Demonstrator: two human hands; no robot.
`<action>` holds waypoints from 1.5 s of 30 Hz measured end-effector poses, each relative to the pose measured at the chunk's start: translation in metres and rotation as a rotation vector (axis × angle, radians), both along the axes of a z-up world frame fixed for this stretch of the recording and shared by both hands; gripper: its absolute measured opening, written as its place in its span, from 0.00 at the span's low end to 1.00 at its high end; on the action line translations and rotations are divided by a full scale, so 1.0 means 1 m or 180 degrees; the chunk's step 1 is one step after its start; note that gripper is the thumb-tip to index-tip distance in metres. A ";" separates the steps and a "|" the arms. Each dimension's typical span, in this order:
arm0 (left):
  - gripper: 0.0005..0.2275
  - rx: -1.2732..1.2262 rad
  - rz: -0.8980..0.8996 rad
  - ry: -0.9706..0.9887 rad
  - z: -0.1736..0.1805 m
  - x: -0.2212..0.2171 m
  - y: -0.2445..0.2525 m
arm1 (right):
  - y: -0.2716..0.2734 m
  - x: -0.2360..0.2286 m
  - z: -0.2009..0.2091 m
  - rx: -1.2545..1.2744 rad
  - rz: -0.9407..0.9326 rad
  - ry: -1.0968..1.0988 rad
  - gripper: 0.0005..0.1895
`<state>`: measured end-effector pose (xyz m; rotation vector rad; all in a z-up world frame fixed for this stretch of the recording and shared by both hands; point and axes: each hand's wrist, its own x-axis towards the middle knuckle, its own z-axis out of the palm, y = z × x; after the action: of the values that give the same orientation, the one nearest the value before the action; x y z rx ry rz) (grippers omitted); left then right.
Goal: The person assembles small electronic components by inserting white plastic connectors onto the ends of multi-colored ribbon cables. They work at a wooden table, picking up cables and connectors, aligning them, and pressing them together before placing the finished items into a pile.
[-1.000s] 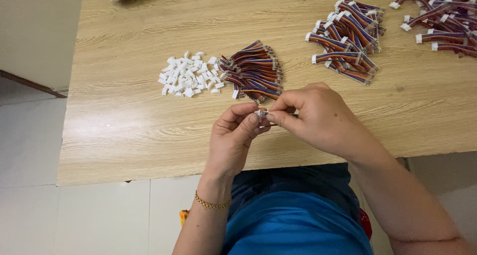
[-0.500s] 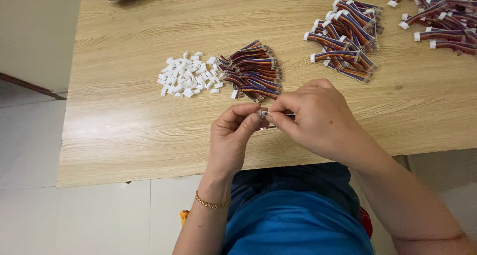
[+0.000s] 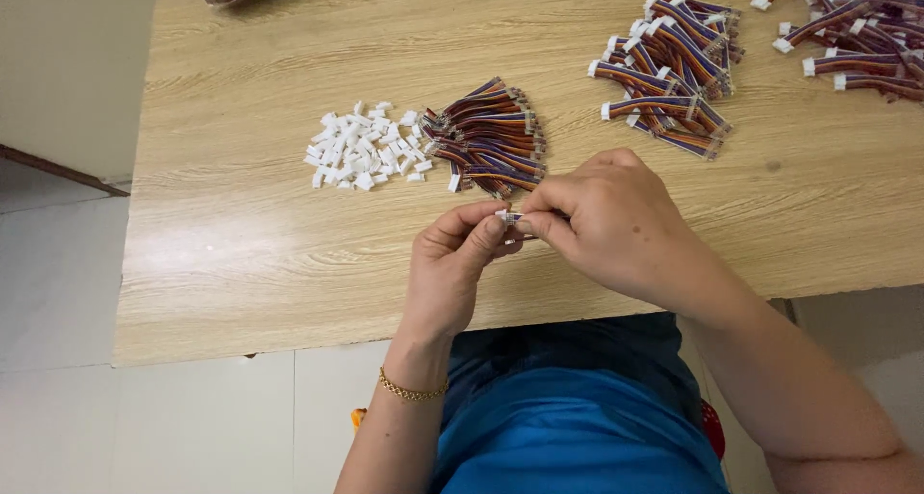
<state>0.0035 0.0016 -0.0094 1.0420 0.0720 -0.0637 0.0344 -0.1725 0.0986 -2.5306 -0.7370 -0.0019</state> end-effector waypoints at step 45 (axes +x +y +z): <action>0.10 0.0989 -0.0269 -0.0794 0.068 -0.113 -0.041 | -0.049 -0.145 0.008 0.0276 -0.0365 -0.1222 0.08</action>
<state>-0.1097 -0.0396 0.0587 1.3559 -0.1945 0.0017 -0.1102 -0.2218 0.1067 -2.5118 -0.7134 -0.5596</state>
